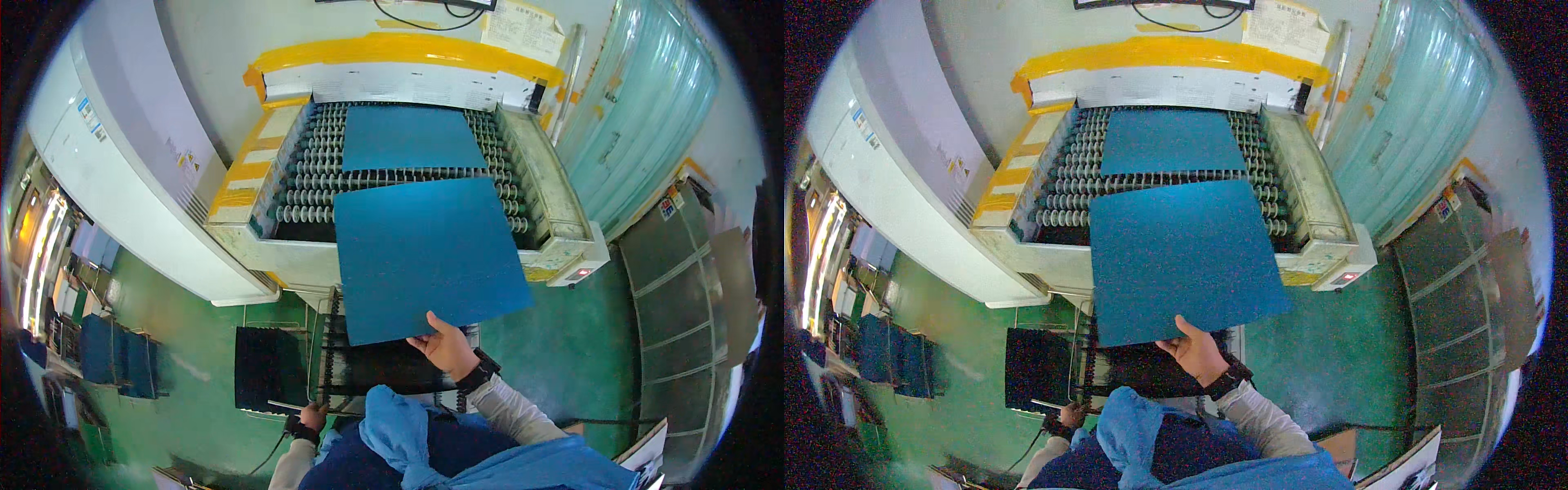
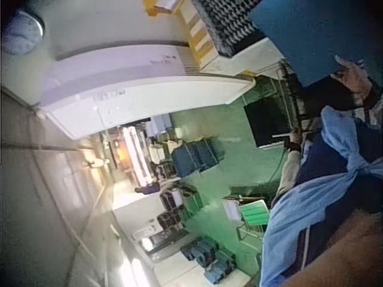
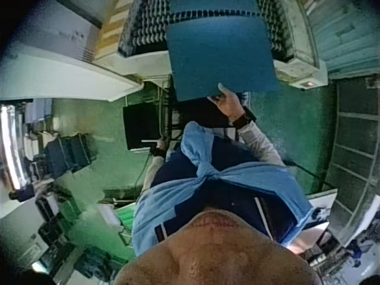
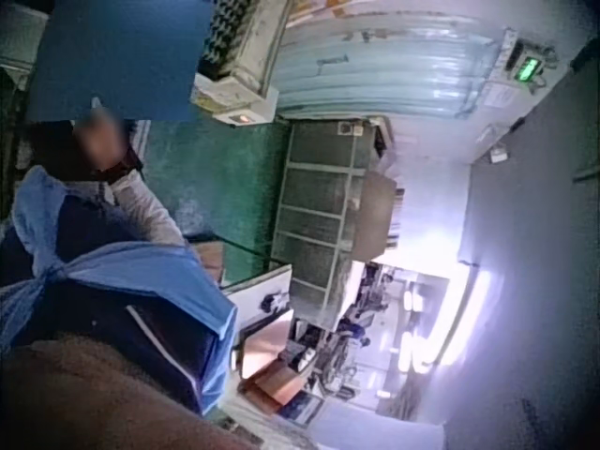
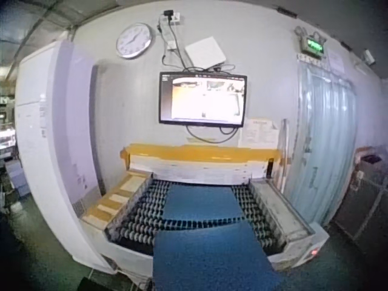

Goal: Loading thin blue sheets from a rack onto a machine conveyor.

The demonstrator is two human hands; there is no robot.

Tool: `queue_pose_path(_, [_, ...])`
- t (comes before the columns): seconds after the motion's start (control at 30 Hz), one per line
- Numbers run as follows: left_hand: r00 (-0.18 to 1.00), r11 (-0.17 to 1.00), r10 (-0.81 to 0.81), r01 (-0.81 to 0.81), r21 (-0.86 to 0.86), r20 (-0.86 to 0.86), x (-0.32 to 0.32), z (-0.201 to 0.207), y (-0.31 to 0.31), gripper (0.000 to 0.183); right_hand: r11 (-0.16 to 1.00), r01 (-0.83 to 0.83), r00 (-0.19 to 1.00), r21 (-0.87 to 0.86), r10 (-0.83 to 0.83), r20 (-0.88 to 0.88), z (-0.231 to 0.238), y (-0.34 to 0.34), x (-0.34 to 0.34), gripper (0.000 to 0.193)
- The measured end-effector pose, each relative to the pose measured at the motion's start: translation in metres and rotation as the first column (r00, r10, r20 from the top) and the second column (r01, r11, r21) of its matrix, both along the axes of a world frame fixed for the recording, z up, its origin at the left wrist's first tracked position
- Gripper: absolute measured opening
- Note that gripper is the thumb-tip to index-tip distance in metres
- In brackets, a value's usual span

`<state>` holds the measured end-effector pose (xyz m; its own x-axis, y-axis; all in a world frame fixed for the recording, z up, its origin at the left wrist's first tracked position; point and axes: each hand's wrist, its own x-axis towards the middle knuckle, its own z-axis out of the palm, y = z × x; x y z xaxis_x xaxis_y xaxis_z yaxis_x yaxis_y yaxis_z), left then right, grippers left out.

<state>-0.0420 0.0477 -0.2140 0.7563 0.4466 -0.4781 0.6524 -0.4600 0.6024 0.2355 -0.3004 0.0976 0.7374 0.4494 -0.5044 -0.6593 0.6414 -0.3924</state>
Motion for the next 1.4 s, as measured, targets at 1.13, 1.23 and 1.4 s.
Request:
queue_pose_path(1.13, [0.923, 0.921, -0.302, 0.347, 0.179, -0.237, 0.0, 0.052, -0.012, 0.032, 0.97, -0.169, 0.959, -0.174, 0.203, 0.2, 0.006, 0.051, 0.066, 0.035])
queue_pose_path(1.23, [0.989, 0.991, -0.125, 0.128, 0.045, -0.079, 0.009, 0.033, -0.011, 0.033, 0.973, -0.143, 0.948, -0.182, 0.188, 0.258, 0.006, 0.052, 0.07, 0.036])
queue_pose_path(1.4, [0.994, 0.994, -0.107, 0.108, -0.012, 0.025, 0.01, 0.032, -0.012, 0.035, 0.977, -0.132, 0.964, -0.17, 0.166, 0.209, 0.0, 0.054, 0.074, 0.037])
